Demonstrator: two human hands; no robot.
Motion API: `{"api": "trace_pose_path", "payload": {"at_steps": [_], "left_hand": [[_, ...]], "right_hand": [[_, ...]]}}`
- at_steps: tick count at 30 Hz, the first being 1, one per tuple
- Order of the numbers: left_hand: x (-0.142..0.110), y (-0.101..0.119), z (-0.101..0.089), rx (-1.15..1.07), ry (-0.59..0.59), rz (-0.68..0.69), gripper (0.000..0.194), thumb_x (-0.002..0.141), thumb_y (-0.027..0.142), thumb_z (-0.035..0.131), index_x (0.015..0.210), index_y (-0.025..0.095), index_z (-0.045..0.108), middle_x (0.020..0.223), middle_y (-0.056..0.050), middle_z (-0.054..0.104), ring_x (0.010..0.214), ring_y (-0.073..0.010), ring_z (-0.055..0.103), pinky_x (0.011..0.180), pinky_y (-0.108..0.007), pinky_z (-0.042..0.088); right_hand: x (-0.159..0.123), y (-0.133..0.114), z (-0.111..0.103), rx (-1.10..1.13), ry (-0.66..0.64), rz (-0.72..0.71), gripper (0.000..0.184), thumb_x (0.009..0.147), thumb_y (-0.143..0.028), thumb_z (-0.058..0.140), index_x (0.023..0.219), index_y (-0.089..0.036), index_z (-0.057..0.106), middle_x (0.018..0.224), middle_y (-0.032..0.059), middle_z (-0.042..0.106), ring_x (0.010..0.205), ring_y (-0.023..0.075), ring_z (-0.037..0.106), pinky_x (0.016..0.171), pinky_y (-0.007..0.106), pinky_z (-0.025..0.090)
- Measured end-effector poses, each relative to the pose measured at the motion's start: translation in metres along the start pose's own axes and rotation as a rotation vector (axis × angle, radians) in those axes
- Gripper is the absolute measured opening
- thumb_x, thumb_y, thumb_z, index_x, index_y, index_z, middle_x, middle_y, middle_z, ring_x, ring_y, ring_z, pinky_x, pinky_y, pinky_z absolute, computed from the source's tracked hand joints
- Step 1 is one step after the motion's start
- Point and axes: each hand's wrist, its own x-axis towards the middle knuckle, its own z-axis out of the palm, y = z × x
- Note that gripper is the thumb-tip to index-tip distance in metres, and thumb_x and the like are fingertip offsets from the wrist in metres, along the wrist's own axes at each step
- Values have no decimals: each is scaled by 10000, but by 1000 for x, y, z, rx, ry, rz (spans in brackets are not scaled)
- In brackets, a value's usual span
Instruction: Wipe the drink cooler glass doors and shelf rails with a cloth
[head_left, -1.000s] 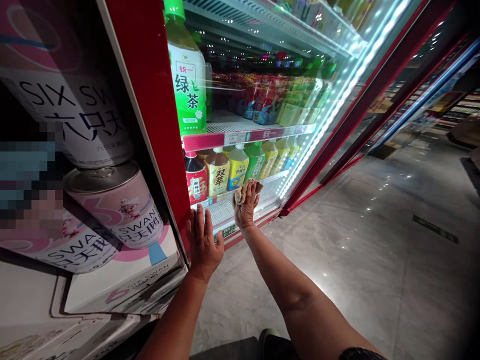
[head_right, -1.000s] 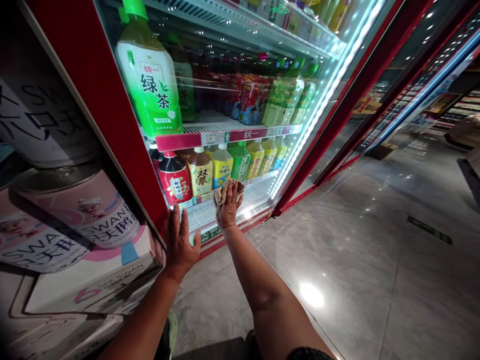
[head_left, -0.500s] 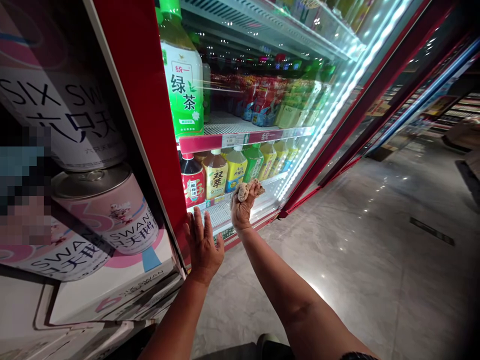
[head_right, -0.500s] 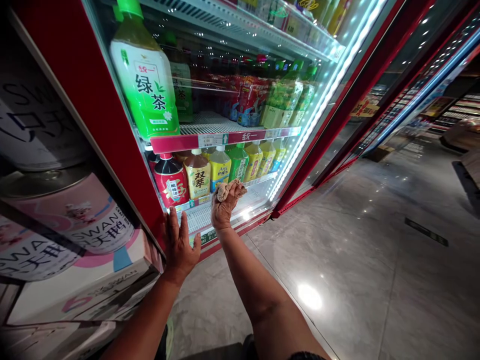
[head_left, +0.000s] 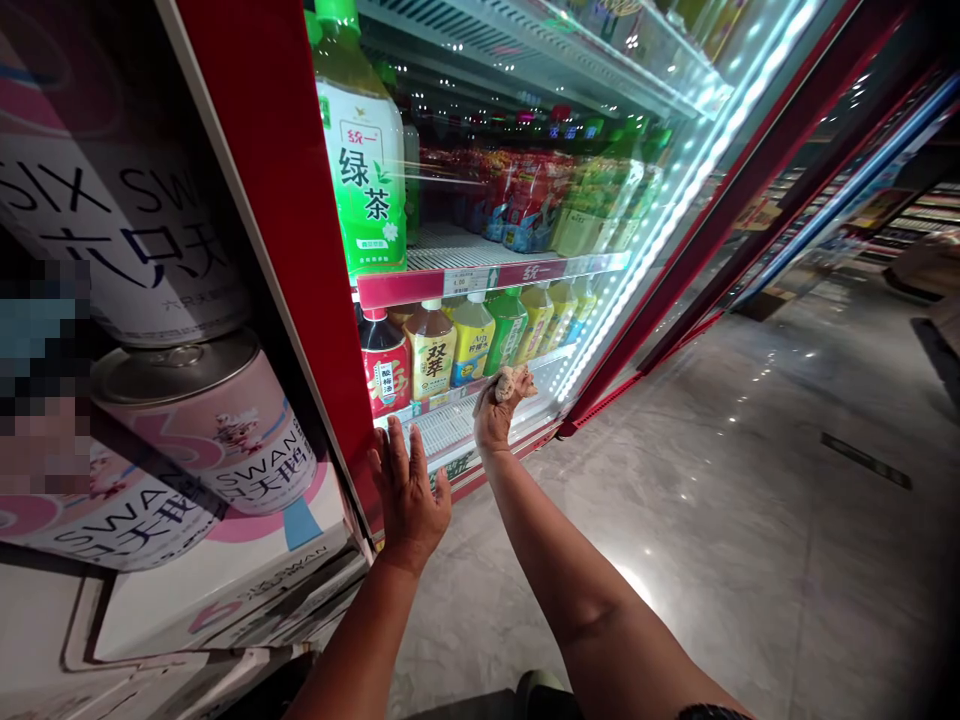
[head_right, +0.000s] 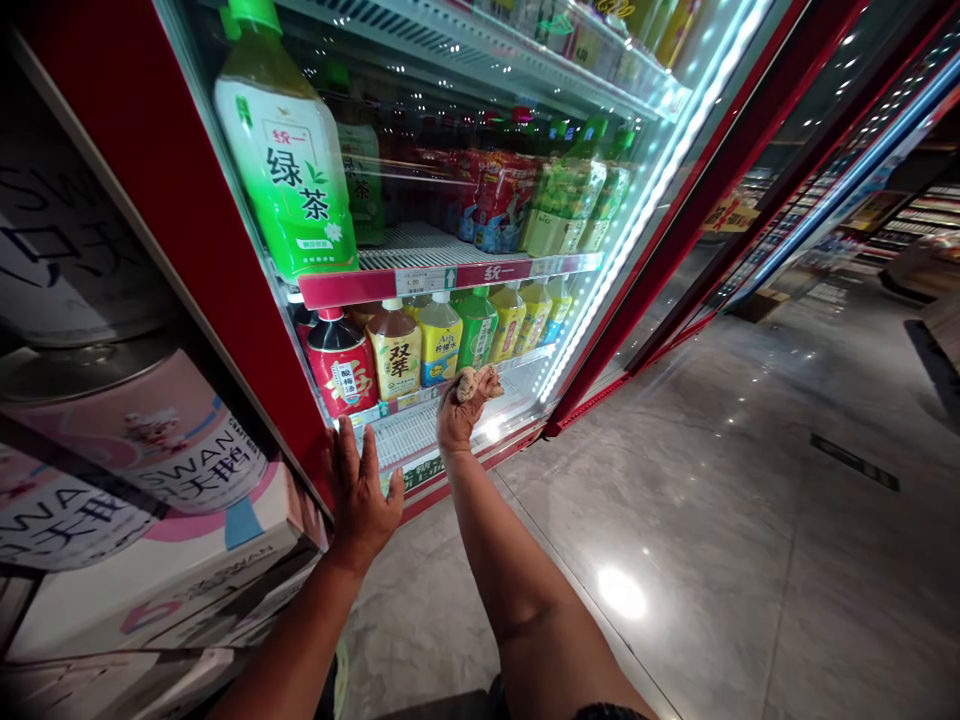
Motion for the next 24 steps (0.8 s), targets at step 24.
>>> {"api": "trace_pose_path", "payload": {"at_steps": [24], "left_hand": [[-1, -1, 6, -12, 13, 22, 901, 881, 187, 618, 1622, 168, 107, 1693, -193, -33, 1549, -430, -25, 1218, -681, 138]], "right_hand": [[47, 15, -8, 113, 183, 166, 637, 959, -355, 345, 1510, -35, 343, 1502, 259, 353, 1473, 282, 322, 1215, 585, 266]]}}
